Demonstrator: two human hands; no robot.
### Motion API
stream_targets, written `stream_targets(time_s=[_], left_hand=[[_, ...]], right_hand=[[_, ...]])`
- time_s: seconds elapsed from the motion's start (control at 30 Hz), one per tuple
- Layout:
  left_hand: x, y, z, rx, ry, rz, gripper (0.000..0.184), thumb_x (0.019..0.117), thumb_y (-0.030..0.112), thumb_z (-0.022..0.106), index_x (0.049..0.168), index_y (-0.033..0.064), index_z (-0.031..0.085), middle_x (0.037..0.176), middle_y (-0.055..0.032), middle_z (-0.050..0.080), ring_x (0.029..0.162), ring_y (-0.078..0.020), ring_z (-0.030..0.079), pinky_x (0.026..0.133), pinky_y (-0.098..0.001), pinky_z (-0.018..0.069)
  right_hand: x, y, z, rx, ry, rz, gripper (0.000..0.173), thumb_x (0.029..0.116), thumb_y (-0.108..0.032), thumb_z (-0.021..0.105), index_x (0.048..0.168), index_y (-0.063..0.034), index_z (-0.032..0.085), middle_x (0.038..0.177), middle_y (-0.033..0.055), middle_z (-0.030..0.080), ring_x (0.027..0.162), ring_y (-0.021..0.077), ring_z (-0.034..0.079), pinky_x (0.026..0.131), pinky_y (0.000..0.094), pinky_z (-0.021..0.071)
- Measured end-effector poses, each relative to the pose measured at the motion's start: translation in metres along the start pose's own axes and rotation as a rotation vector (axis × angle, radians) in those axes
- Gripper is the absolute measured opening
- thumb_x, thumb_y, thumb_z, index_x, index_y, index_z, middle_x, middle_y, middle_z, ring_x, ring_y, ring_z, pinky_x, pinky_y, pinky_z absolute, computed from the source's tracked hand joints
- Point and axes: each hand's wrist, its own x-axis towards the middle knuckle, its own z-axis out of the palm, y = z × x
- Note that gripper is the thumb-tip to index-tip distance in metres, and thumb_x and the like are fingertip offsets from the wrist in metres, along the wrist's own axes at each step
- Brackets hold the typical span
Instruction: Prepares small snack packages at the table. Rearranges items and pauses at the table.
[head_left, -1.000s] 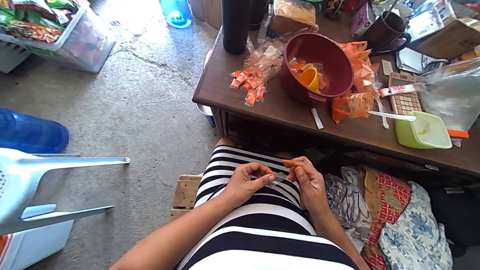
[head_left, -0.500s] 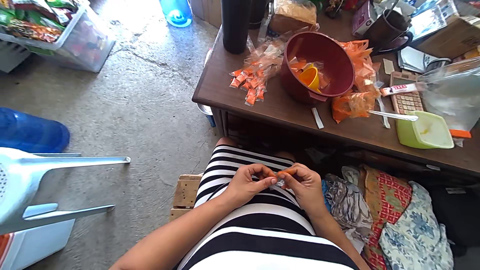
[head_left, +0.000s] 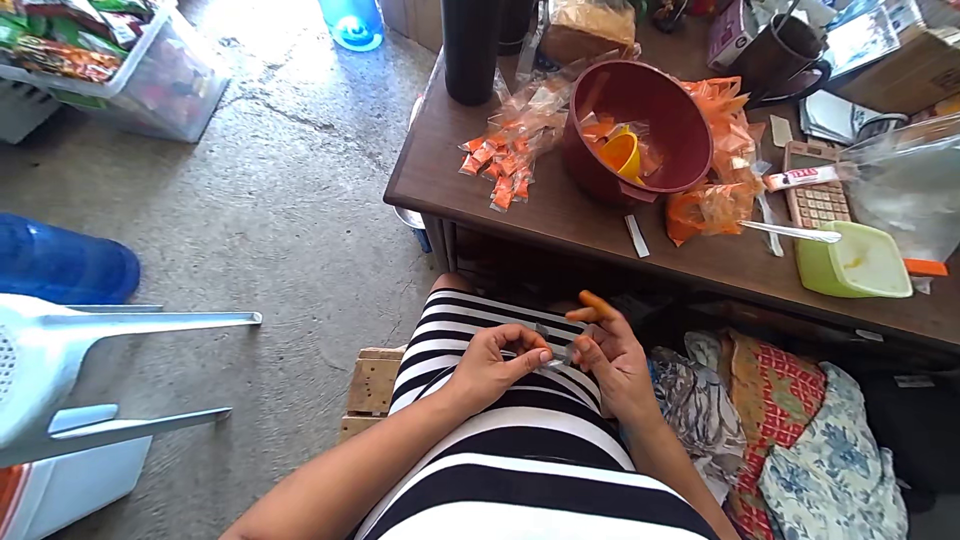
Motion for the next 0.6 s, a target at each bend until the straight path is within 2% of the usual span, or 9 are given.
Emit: stream_targets(time_s=[0.03, 0.1, 0.17, 0.27, 0.33, 0.4, 0.53, 0.6], left_hand=[[0.000, 0.000, 0.000, -0.002, 0.007, 0.002, 0.004, 0.0944, 0.007, 0.069, 0.095, 0.0043, 0.071, 0.086, 0.0094, 0.070, 0.080, 0.0034, 0.064, 0.076, -0.0165, 0.0543], [0.000, 0.000, -0.001, -0.010, 0.019, 0.000, 0.003, 0.0944, 0.007, 0.069, 0.095, 0.0049, 0.071, 0.085, 0.0095, 0.069, 0.079, 0.0030, 0.064, 0.075, -0.0169, 0.0544], [0.000, 0.000, -0.001, -0.010, 0.026, -0.007, 0.003, 0.0940, 0.007, 0.069, 0.095, 0.0050, 0.071, 0.085, 0.0095, 0.069, 0.079, 0.0028, 0.064, 0.076, -0.0174, 0.0548], [0.001, -0.001, 0.000, -0.003, 0.031, -0.003, 0.003, 0.0935, 0.006, 0.070, 0.096, 0.0043, 0.071, 0.086, 0.0094, 0.070, 0.080, 0.0031, 0.065, 0.077, -0.0171, 0.0547], [0.002, 0.000, -0.001, -0.007, 0.039, -0.007, 0.003, 0.0932, 0.005, 0.070, 0.095, 0.0042, 0.071, 0.086, 0.0092, 0.070, 0.080, 0.0027, 0.065, 0.077, -0.0173, 0.0550], [0.002, 0.000, -0.001, -0.006, 0.043, -0.012, 0.002, 0.0931, 0.005, 0.069, 0.095, 0.0045, 0.071, 0.086, 0.0094, 0.070, 0.080, 0.0027, 0.065, 0.076, -0.0173, 0.0547], [0.002, 0.000, -0.002, -0.028, 0.021, -0.035, 0.003, 0.0938, 0.005, 0.069, 0.096, 0.0051, 0.071, 0.086, 0.0096, 0.070, 0.080, 0.0026, 0.065, 0.077, -0.0173, 0.0549], [0.002, -0.001, -0.002, -0.055, -0.018, -0.049, 0.007, 0.0954, 0.008, 0.068, 0.100, 0.0036, 0.070, 0.088, 0.0086, 0.070, 0.082, 0.0015, 0.066, 0.078, -0.0187, 0.0556]], right_hand=[[0.000, 0.000, -0.003, 0.035, -0.019, 0.017, 0.051, 0.1055, -0.034, 0.055, 0.139, 0.0035, 0.049, 0.124, -0.0009, 0.065, 0.079, -0.0036, 0.060, 0.068, 0.0142, 0.0530], [-0.002, 0.001, -0.007, 0.039, 0.020, 0.045, 0.048, 0.1066, -0.042, 0.050, 0.129, -0.0011, 0.063, 0.116, -0.0018, 0.066, 0.077, -0.0025, 0.059, 0.065, 0.0139, 0.0513], [-0.003, -0.001, -0.009, -0.022, 0.009, 0.081, 0.042, 0.1055, -0.037, 0.054, 0.123, -0.0012, 0.069, 0.114, -0.0010, 0.067, 0.079, -0.0034, 0.059, 0.066, 0.0125, 0.0505], [-0.005, -0.003, -0.010, -0.049, -0.067, 0.154, 0.040, 0.1023, -0.034, 0.059, 0.121, -0.0005, 0.071, 0.113, -0.0014, 0.068, 0.081, -0.0048, 0.059, 0.067, 0.0116, 0.0493], [-0.006, -0.004, -0.009, 0.014, -0.056, 0.192, 0.024, 0.0996, -0.020, 0.064, 0.110, -0.0023, 0.075, 0.104, -0.0025, 0.072, 0.082, -0.0030, 0.063, 0.071, 0.0135, 0.0535], [-0.006, -0.005, -0.005, 0.050, 0.003, 0.200, 0.012, 0.0950, -0.009, 0.068, 0.100, -0.0044, 0.078, 0.093, -0.0042, 0.073, 0.078, -0.0023, 0.065, 0.071, 0.0138, 0.0551], [-0.005, -0.005, 0.000, 0.031, 0.064, 0.179, 0.003, 0.0868, -0.009, 0.078, 0.090, -0.0073, 0.078, 0.084, -0.0067, 0.069, 0.072, -0.0034, 0.062, 0.066, 0.0118, 0.0536], [-0.006, -0.003, 0.003, 0.026, 0.082, 0.180, 0.005, 0.0835, -0.011, 0.081, 0.084, -0.0093, 0.077, 0.080, -0.0087, 0.067, 0.068, -0.0049, 0.060, 0.062, 0.0109, 0.0514]])
